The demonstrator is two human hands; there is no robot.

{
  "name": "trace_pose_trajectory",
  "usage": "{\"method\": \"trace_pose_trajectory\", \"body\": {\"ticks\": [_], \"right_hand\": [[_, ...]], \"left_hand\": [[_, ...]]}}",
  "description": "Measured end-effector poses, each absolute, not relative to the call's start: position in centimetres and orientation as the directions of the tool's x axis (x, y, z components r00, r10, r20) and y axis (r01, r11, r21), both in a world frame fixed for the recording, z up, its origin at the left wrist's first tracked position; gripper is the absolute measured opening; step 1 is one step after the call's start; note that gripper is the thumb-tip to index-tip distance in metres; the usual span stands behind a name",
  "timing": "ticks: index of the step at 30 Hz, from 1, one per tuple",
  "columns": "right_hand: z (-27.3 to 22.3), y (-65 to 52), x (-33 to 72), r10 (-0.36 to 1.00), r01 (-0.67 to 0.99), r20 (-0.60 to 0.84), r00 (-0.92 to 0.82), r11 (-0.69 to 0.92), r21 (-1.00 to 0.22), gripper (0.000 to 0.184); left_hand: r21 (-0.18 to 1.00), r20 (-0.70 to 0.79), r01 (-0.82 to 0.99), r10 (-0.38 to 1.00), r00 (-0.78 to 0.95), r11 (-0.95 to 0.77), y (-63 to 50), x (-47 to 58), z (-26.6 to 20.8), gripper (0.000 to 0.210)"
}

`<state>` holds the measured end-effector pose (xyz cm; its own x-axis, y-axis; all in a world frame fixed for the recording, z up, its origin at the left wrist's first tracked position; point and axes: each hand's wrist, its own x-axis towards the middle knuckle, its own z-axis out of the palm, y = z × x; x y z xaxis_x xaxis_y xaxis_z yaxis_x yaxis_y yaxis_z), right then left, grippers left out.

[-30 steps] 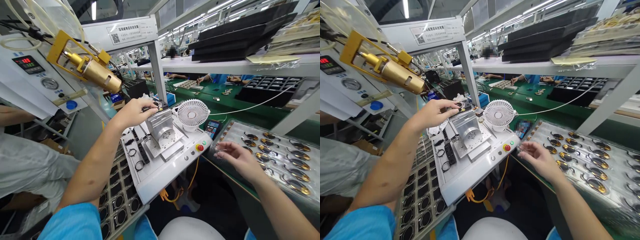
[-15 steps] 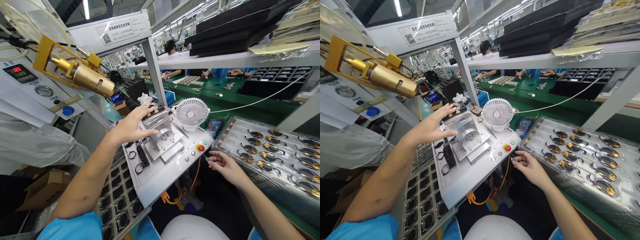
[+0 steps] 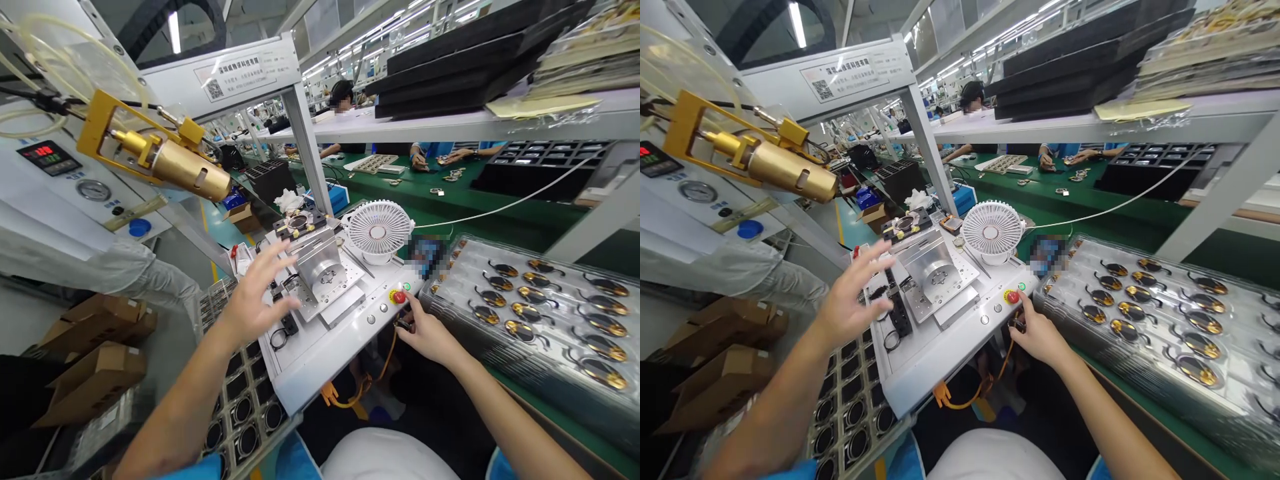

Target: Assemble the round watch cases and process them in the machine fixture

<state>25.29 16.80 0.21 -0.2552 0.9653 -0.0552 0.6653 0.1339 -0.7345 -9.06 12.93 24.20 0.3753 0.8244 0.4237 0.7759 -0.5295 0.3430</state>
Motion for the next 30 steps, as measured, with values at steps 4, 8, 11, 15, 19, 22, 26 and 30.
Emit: {"method": "trace_pose_trajectory", "body": {"ticks": [4,8,11,15,19,22,26,30], "right_hand": [[0.1,16.7,25.0,0.976,0.676,-0.049,-0.214,0.112,-0.728,0.093],[-0.3,17.1,25.0,0.982,0.71,-0.059,-0.181,0.089,-0.698,0.095],[-0.2,17.8,25.5,0.981,0.702,-0.053,-0.185,0.094,-0.706,0.093],[1.3,17.4,26.6,0.983,0.689,-0.047,-0.177,0.09,-0.719,0.081],[2.9,13.0,26.7,0.957,0.485,0.054,-0.286,0.193,-0.853,0.057],[3.3,8.9,25.6,0.902,0.21,0.233,-0.364,0.323,-0.923,0.064],[2.7,6.2,23.8,0.875,0.11,0.419,-0.243,0.455,-0.884,0.076],[2.4,6.3,23.0,0.861,0.142,0.472,-0.187,0.499,-0.855,0.072]], "left_hand": [[0.643,0.29,0.655,0.918,0.272,-0.397,6.5,-8.6,17.2,0.051],[0.849,0.166,0.497,0.983,0.074,-0.181,2.6,-6.6,10.2,0.039],[0.916,0.089,0.386,0.994,0.069,-0.109,1.6,-4.3,7.2,0.031],[0.957,-0.02,0.286,0.979,0.201,-0.039,1.8,-1.4,5.8,0.028],[0.99,-0.136,0.075,0.96,0.246,0.121,2.9,1.4,4.3,0.037],[0.932,-0.204,-0.249,0.95,0.236,0.262,3.9,3.5,3.0,0.048],[0.839,-0.2,-0.444,0.937,0.286,0.315,4.8,5.1,2.0,0.06],[0.8,-0.227,-0.485,0.926,0.301,0.354,5.2,5.2,1.9,0.064]]}}
